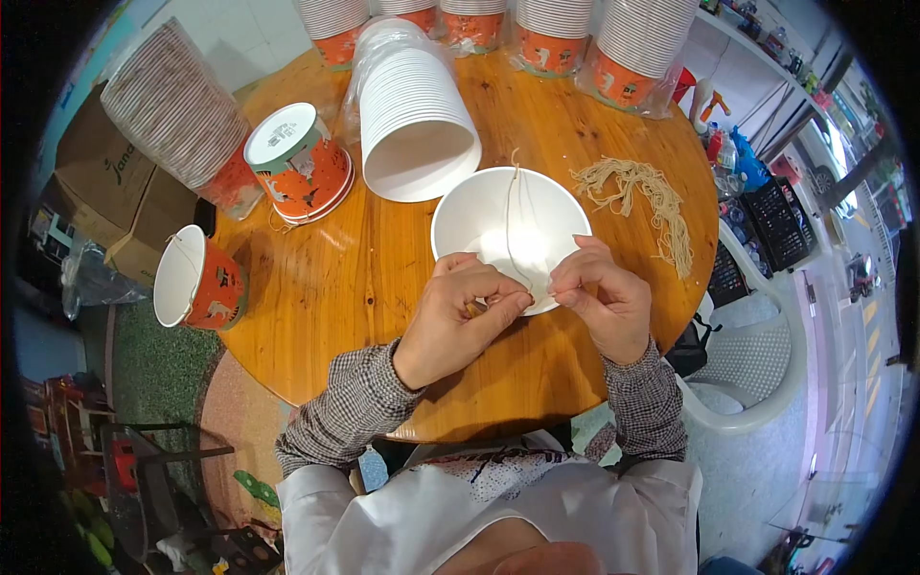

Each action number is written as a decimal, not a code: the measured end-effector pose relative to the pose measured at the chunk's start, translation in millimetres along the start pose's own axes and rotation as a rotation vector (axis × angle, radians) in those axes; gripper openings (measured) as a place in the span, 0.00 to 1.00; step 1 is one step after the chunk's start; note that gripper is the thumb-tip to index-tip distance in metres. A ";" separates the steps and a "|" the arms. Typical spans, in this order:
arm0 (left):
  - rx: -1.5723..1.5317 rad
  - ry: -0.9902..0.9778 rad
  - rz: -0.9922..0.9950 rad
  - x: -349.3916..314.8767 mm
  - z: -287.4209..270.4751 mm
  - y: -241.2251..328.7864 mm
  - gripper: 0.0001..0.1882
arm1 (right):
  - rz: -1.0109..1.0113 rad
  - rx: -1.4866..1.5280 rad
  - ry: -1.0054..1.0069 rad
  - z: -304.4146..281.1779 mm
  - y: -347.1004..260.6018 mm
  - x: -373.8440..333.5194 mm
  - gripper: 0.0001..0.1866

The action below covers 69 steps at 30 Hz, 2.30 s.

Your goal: Threading string through holes in paper cups for packaging.

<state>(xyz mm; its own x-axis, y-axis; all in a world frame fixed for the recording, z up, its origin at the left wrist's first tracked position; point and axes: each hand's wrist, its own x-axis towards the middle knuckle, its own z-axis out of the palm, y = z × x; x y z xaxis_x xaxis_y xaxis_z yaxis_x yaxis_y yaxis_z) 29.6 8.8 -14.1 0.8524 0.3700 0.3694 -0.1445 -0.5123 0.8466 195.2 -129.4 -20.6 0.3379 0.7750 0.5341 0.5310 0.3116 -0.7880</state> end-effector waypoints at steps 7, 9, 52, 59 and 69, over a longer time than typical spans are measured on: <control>0.022 0.022 0.010 0.3 1.0 0.3 0.04 | 0.052 -0.045 -0.034 0.6 -10.9 -0.6 0.04; 0.016 0.020 0.015 2.0 1.3 -1.2 0.04 | 0.041 -0.035 -0.017 -0.4 -5.1 -2.2 0.04; -0.346 0.023 -0.247 -3.1 -16.3 7.0 0.08 | -0.047 -0.073 -0.040 31.4 -21.2 30.8 0.06; -0.463 0.110 -0.260 -6.8 -16.9 8.0 0.08 | 0.052 -0.059 -0.166 28.6 -27.7 26.6 0.13; -0.347 0.191 -0.197 -10.7 -10.3 7.8 0.07 | -0.001 -0.144 -0.029 34.2 -26.3 19.7 0.03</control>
<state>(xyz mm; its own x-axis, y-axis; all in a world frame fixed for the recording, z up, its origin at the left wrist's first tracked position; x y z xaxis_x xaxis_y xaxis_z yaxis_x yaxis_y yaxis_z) 14.2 8.8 -7.5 0.7769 0.5882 0.2245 -0.1761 -0.1392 0.9745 161.4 -103.5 0.2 0.3157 0.7908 0.5244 0.6385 0.2318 -0.7339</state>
